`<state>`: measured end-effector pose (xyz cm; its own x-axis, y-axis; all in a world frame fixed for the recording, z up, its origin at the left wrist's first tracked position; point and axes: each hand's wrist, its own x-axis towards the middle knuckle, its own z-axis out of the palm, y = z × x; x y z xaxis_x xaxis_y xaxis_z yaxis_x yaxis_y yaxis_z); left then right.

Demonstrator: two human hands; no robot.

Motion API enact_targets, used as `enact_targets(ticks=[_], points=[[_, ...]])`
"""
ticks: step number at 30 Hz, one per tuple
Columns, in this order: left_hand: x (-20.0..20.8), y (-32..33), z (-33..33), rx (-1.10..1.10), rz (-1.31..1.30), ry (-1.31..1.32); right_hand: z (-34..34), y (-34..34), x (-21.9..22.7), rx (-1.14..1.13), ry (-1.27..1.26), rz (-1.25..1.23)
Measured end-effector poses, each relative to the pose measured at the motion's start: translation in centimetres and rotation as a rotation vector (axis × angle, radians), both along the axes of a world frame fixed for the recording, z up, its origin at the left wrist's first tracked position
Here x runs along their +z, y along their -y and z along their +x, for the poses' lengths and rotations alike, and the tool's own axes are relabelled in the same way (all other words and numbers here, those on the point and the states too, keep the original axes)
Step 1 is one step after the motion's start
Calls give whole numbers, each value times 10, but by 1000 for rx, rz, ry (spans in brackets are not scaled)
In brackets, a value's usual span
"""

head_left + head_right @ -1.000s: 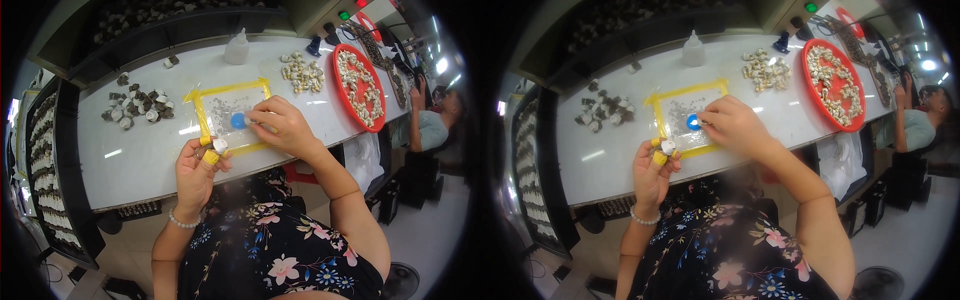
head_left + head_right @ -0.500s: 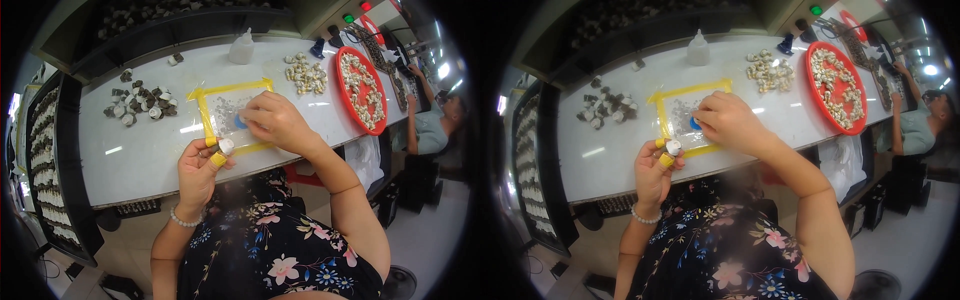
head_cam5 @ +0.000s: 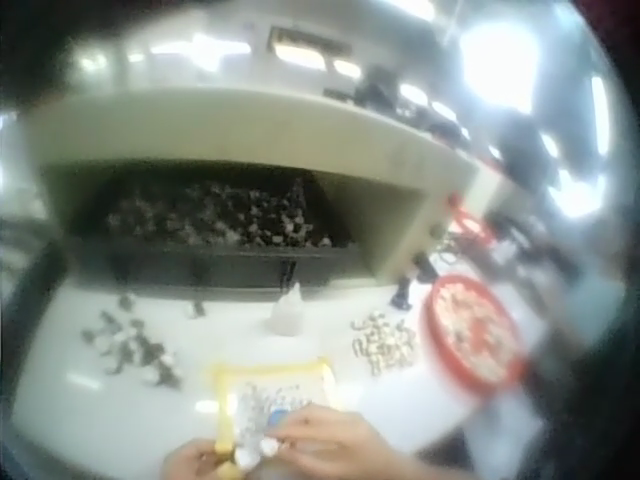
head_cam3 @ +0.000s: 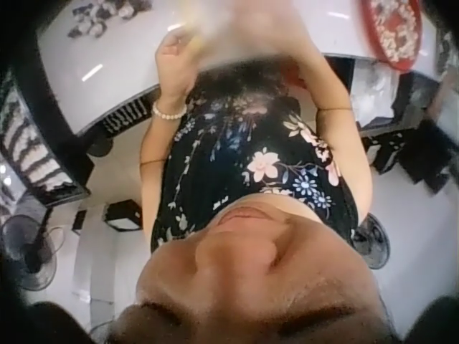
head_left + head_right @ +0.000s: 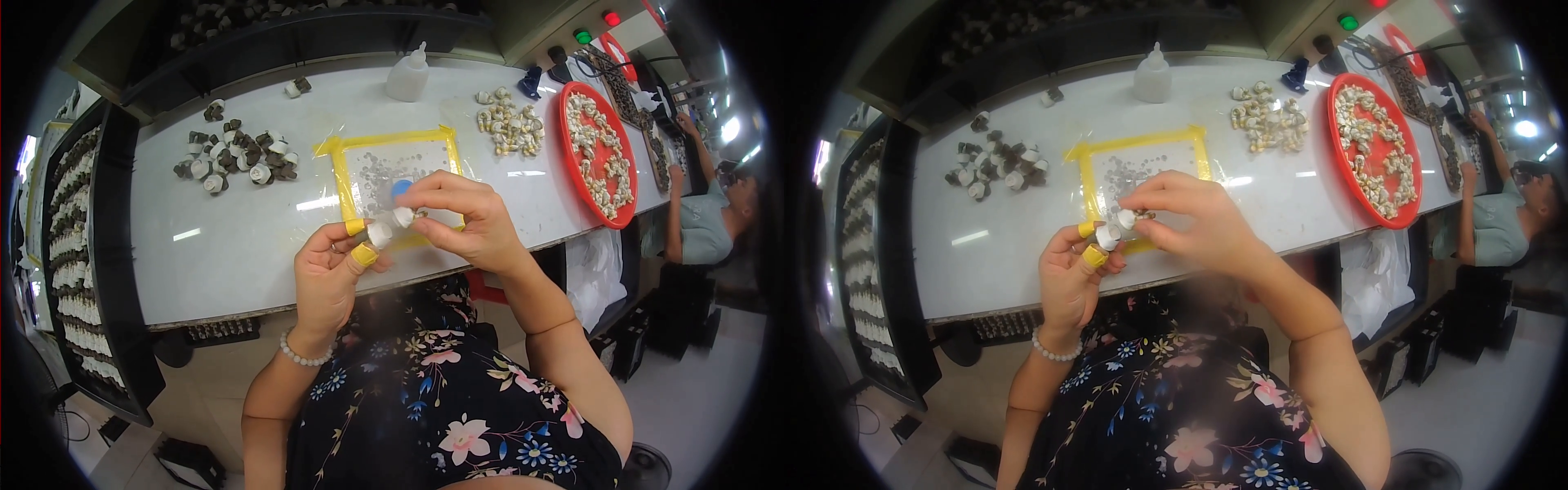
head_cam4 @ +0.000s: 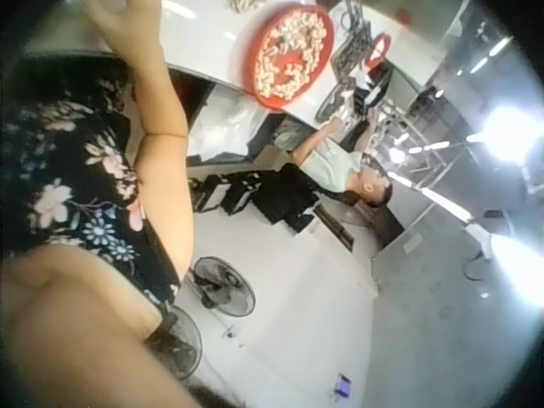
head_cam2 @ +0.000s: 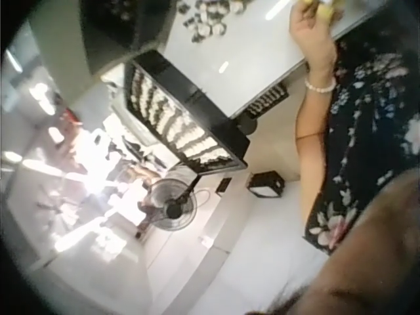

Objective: The person assembles figurines by dipping figurine parts into glue on the table, pressing them together by hand, and placing the assembled figurines into a tray.

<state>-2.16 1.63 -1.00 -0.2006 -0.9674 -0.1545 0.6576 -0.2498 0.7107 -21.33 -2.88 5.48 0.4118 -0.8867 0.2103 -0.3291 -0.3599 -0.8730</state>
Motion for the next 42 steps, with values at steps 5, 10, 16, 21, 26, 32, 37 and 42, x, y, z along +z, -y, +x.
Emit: enact_targets(ticks=[5, 10, 16, 21, 26, 32, 37, 42], points=[[0, -2, 0, 8, -6, 1, 5, -3, -2, 48, 14, 6], [2, -8, -3, 67, -23, 85, 6, -7, 0, 74, -30, -11], [4, -8, -10, 98, -43, 162, 4, -9, 1, 60, -104, 33], [5, -4, -7, 79, -91, 178, 2, 0, -5, 124, -24, 52], [10, -7, 8, -8, -102, 283, 4, -1, -13, 148, -41, -38], [23, -15, 11, -63, -118, 235, -24, -15, -20, -78, -119, -177], [86, -63, 121, 427, -216, 939, -53, -5, -50, -287, 30, -187], [126, -95, 291, 1116, -217, 1403, -54, 3, -58, -328, -6, -179]])
